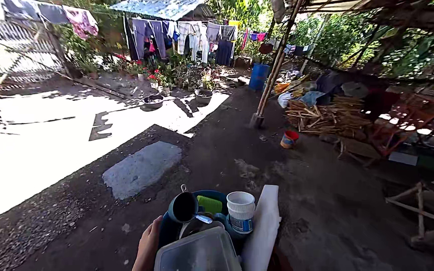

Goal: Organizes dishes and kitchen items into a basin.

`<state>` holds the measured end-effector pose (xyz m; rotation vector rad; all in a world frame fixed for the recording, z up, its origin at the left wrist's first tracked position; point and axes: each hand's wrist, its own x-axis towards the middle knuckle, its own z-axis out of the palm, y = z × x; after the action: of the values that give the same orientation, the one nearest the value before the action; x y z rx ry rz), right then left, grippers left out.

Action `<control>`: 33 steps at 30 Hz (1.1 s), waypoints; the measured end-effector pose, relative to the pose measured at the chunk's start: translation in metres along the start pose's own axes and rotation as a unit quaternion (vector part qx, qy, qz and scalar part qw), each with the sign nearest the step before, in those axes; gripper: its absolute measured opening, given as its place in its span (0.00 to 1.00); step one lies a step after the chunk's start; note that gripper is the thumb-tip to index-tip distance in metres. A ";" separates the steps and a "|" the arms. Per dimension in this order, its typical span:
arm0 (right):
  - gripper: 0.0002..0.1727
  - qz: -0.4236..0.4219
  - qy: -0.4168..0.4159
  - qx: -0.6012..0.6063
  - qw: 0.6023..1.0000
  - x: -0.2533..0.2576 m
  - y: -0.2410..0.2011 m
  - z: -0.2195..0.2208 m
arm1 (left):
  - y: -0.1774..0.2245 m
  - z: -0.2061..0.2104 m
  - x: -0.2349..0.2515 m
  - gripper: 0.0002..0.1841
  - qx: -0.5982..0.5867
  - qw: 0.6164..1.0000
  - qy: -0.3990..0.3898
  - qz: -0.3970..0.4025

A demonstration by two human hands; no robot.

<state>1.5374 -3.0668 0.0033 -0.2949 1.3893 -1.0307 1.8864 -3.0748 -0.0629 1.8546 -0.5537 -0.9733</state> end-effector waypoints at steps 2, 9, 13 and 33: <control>0.19 0.001 -0.008 -0.013 1.000 0.038 -0.046 0.034 | 0.035 0.026 0.044 0.32 -0.011 1.000 0.011 -0.009; 0.13 0.027 -0.063 0.061 0.996 0.239 -0.158 0.151 | 0.136 0.127 0.227 0.31 -0.001 0.999 0.042 0.003; 0.14 -0.014 -0.038 0.005 0.999 0.332 -0.221 0.228 | 0.195 0.188 0.375 0.30 0.055 0.997 -0.002 0.061; 0.08 0.072 -0.029 0.052 0.996 0.871 -0.583 0.520 | 0.494 0.528 0.860 0.31 -0.092 0.993 0.062 -0.039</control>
<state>1.6273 -4.2325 -0.0392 -0.1442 1.2800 -0.9633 1.9738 -4.1945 -0.0881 1.7674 -0.3086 -0.9211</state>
